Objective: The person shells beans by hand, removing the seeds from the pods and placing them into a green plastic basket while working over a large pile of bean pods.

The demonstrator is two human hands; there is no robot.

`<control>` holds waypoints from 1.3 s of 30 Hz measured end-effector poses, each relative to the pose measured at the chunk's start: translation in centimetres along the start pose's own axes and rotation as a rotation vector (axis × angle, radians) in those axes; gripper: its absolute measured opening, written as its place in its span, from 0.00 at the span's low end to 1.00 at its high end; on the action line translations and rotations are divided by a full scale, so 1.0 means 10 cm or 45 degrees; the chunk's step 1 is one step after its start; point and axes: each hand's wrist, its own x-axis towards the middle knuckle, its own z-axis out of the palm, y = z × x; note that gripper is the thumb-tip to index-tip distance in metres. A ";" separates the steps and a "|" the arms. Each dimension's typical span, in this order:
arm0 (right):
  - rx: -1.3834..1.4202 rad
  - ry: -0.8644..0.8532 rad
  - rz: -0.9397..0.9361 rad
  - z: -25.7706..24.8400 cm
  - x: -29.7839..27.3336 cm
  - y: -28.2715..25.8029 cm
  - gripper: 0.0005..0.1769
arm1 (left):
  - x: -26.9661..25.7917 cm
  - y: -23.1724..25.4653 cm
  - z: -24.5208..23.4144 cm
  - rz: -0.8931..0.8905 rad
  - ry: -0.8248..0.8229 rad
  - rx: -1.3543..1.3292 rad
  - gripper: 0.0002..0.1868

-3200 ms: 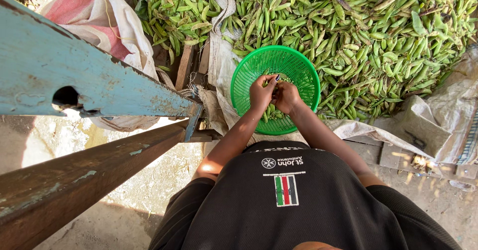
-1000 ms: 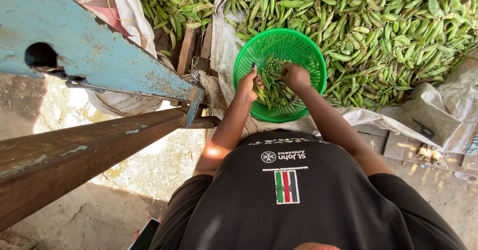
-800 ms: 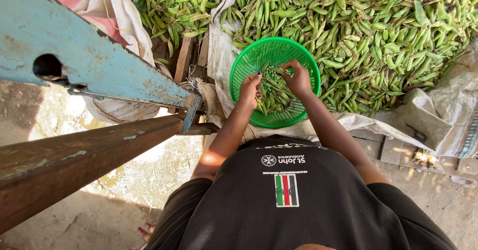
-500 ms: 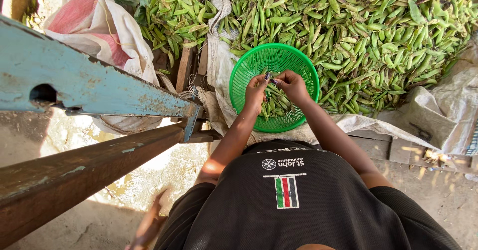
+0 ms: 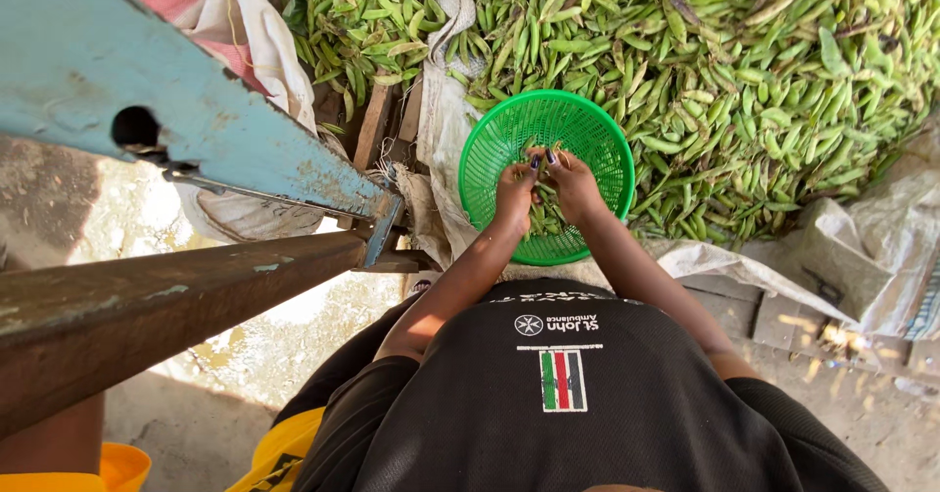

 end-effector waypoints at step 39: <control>-0.035 -0.134 0.126 -0.15 0.19 0.18 0.09 | 0.06 0.25 0.13 -0.029 -0.178 0.218 0.14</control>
